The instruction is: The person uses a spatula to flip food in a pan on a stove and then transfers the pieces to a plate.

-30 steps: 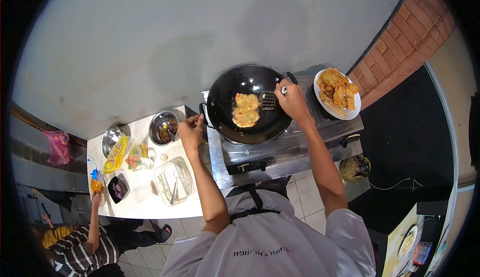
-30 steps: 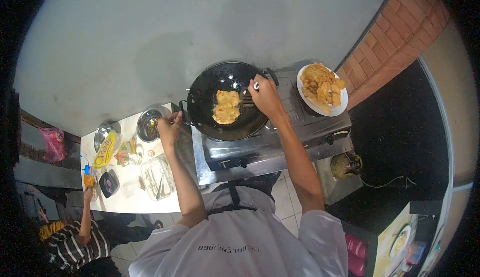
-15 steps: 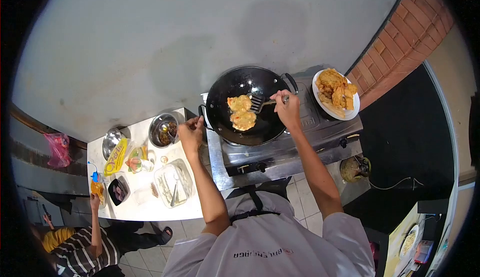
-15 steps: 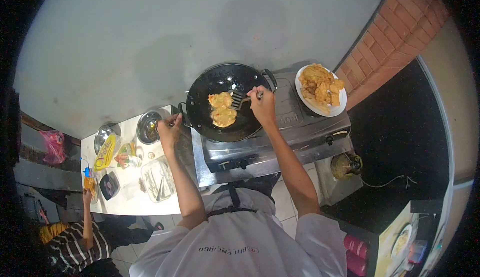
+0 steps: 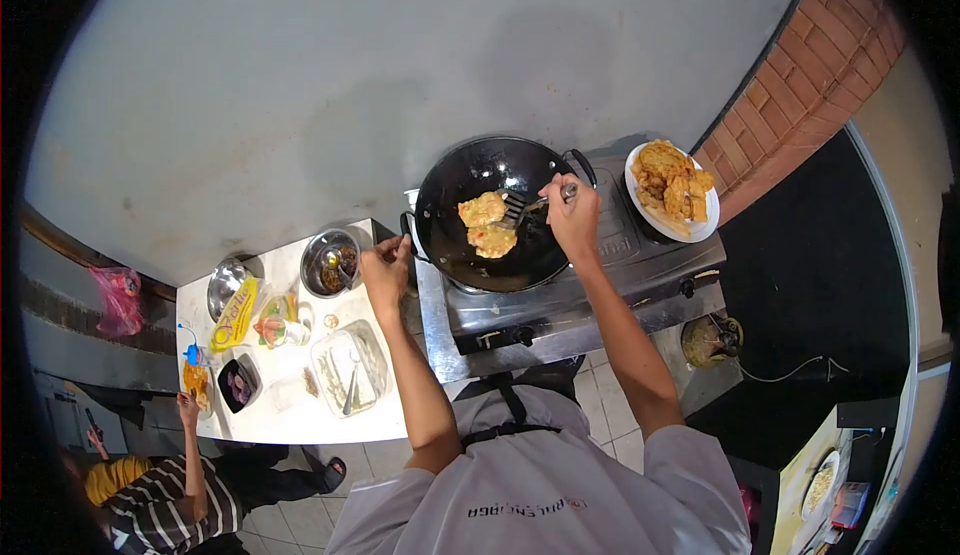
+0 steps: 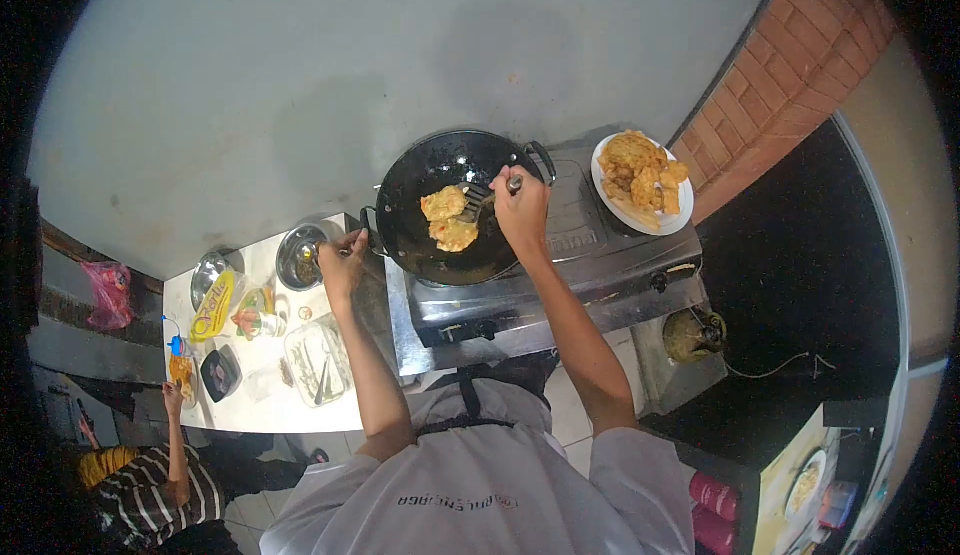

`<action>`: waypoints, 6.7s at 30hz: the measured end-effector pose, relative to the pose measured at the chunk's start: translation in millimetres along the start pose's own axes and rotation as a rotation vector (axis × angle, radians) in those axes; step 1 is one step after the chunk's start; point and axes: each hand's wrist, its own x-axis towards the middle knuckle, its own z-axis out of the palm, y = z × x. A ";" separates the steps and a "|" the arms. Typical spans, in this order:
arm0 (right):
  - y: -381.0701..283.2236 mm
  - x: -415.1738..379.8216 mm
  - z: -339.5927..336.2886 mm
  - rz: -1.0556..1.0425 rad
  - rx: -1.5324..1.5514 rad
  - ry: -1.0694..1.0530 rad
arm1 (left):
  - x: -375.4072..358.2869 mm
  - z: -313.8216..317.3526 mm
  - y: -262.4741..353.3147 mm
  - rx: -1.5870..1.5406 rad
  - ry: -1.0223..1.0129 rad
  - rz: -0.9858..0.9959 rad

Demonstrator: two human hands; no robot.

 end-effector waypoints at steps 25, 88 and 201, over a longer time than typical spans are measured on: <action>-63.3 15.9 35.5 -0.174 -0.101 0.069 | -4.8 -10.9 3.5 -0.027 0.035 0.019; -17.3 -24.2 -15.9 -0.223 0.086 -0.436 | -15.8 -5.0 1.5 -0.042 -0.021 -0.032; -1.4 45.6 -41.4 -0.429 -0.056 -0.287 | -54.6 -5.3 18.9 0.076 0.118 -0.196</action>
